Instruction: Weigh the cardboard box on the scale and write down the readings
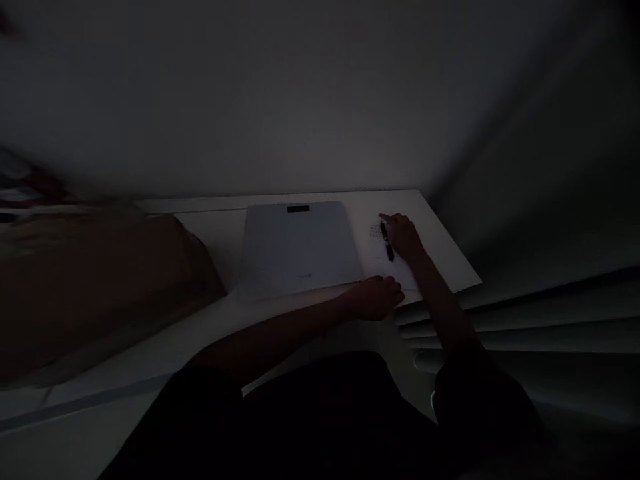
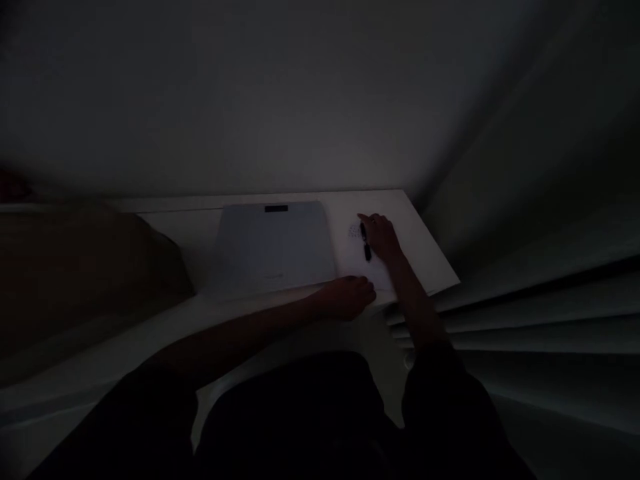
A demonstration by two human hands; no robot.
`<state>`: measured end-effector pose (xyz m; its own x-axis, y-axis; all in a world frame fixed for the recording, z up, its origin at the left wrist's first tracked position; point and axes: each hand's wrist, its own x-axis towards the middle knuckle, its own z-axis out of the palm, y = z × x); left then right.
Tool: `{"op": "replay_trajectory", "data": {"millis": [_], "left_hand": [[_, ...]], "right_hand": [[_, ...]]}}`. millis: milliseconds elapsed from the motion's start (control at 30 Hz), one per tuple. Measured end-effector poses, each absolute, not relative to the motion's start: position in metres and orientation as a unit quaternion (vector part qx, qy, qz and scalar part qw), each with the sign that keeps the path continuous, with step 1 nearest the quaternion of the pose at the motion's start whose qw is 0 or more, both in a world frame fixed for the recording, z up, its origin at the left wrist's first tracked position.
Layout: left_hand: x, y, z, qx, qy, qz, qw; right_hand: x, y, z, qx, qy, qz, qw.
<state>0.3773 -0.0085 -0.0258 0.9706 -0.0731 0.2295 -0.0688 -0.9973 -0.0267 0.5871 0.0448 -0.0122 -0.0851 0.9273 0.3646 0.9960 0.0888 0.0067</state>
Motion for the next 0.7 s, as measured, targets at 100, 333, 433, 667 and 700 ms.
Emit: {"op": "replay_trajectory", "data": {"millis": [100, 333, 433, 667, 700], "left_hand": [[0.376, -0.009, -0.026, -0.986, 0.046, -0.152, 0.044], [0.343, -0.029, -0.003, -0.957, 0.043, -0.223, 0.178], [0.305, -0.037, 0.011, -0.942, -0.005, -0.269, 0.199], [0.171, -0.040, 0.023, -0.887, -0.187, -0.378, 0.186], [0.150, -0.041, 0.024, -0.875, -0.218, -0.386, 0.193]], "right_hand": [[0.587, 0.044, -0.009, -0.681, -0.690, -0.122, 0.213], [0.588, 0.047, -0.008, -0.672, -0.678, -0.152, 0.254], [0.585, 0.046, -0.002, -0.650, -0.694, -0.181, 0.251], [0.523, 0.048, 0.040, -0.525, -0.768, -0.189, 0.314], [0.504, 0.048, 0.047, -0.504, -0.779, -0.173, 0.331]]}}
